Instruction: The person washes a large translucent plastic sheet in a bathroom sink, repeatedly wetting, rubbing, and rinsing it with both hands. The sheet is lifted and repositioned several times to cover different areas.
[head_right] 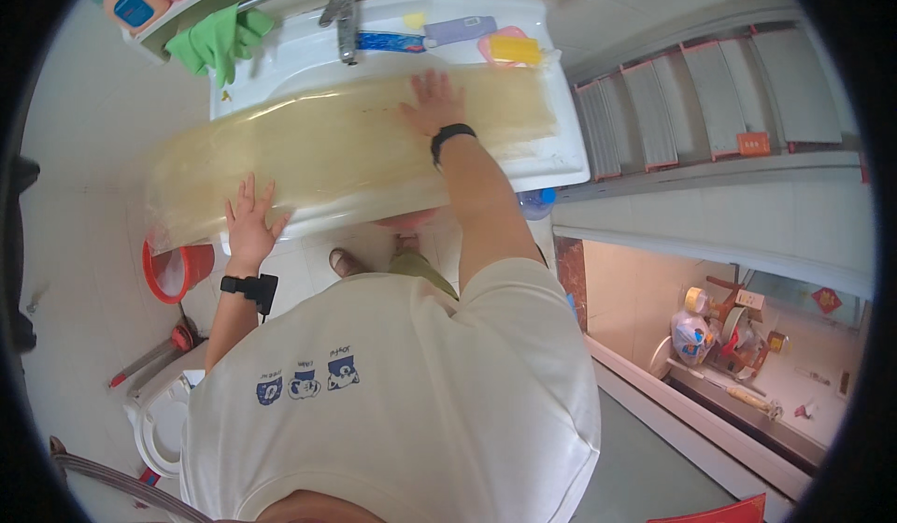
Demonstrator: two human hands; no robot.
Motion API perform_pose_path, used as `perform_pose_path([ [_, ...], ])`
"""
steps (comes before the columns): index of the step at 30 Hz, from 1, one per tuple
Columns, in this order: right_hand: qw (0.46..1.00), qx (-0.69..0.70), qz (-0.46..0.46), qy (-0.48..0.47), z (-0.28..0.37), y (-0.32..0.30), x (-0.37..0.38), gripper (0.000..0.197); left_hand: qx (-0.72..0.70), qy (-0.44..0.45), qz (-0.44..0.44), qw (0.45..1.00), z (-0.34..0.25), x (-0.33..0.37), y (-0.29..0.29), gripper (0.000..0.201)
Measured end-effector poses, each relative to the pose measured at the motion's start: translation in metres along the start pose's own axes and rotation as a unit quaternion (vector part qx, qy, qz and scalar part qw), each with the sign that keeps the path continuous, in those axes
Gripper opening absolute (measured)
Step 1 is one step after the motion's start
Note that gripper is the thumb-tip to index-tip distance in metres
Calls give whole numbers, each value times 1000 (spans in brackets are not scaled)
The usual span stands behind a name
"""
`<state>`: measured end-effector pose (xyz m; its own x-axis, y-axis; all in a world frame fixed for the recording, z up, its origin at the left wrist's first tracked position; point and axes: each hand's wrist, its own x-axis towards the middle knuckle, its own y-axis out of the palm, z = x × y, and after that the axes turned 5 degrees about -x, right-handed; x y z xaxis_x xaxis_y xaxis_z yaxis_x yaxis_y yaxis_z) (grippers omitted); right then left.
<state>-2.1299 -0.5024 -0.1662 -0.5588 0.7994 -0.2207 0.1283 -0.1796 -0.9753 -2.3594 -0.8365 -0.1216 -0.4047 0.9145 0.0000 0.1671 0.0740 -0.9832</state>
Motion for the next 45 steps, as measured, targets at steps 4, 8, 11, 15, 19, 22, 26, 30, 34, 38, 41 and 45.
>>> perform_pose_path([
  [4,991,-18,56,124,-94,5,-32,80,32,-72,122,989,-20,11,-1,70],
  [8,986,-9,85,140,-142,18,-64,84,66,-93,172,978,-23,18,-4,72],
  [11,992,-28,65,100,-137,31,-72,87,106,-93,183,973,-35,24,0,79],
  [15,996,13,4,84,-131,33,-84,84,138,-23,197,970,-74,34,9,95],
  [19,996,66,-17,63,-124,28,-105,82,129,56,232,963,-128,47,19,103],
  [22,992,98,-32,71,-110,31,-121,79,161,98,240,952,-162,64,21,105],
  [26,992,114,-39,43,-100,40,-142,75,188,97,285,935,-193,76,19,102],
  [30,987,142,-71,5,-109,44,-151,72,146,137,286,937,-234,72,19,100],
  [34,979,164,-96,-77,-131,54,-147,69,159,129,279,938,-287,79,34,102],
  [38,968,174,-92,-156,-165,65,-143,67,143,45,286,946,-321,92,48,110],
  [41,963,191,-93,-167,-184,64,-145,66,156,21,287,945,-325,91,54,113],
  [45,958,195,-103,-185,-193,62,-148,67,177,60,255,949,-323,83,58,114],
])
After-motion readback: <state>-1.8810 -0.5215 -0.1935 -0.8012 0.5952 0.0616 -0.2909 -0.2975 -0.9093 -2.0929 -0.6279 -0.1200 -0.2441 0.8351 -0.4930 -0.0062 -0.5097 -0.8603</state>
